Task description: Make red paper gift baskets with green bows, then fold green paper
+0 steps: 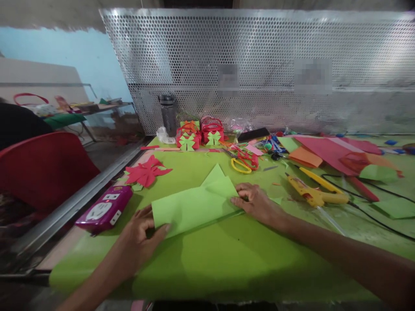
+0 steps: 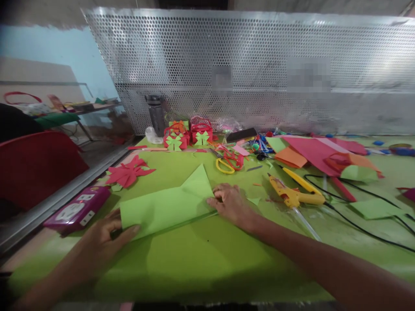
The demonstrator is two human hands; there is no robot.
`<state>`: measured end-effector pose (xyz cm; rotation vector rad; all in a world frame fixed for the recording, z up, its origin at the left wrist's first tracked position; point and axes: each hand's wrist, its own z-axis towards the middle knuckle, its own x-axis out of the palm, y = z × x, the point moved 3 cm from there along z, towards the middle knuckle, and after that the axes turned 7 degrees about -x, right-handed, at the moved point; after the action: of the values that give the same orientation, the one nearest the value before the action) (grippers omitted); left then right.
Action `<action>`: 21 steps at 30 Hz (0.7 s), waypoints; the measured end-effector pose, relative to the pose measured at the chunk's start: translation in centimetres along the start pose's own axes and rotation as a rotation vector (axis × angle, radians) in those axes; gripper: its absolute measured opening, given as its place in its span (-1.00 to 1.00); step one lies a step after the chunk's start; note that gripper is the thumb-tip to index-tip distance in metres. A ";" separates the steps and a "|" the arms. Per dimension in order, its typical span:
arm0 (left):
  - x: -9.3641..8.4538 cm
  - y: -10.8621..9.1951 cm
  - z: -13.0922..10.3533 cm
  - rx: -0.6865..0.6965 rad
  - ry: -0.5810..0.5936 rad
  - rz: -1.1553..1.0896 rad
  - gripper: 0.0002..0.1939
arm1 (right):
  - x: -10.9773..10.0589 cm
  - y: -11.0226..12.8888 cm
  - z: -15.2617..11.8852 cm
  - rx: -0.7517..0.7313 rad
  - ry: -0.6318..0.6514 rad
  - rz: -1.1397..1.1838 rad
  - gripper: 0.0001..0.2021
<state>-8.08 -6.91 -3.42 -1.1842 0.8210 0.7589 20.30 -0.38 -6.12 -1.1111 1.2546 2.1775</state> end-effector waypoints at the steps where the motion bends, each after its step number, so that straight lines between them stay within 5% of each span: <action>1: 0.0 0.0 0.1 -0.002 0.017 0.003 -0.59 | -0.1 0.1 -0.2 0.017 0.005 -0.005 -0.62; 8: 0.8 0.8 0.8 -0.104 0.118 0.075 -0.63 | -0.7 0.8 -0.9 0.089 0.036 -0.015 -0.72; 14: 1.2 1.8 0.7 -0.088 0.019 0.112 -0.62 | -0.9 0.4 -0.5 0.095 0.070 -0.010 -0.71; 21: 1.2 1.8 1.0 -0.120 0.037 0.089 -0.59 | -1.3 0.4 0.0 0.116 0.150 -0.015 -0.70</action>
<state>-8.92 -5.47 -5.14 -1.2779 0.8729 0.8715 20.82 -0.49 -4.82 -1.2503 1.4126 2.0135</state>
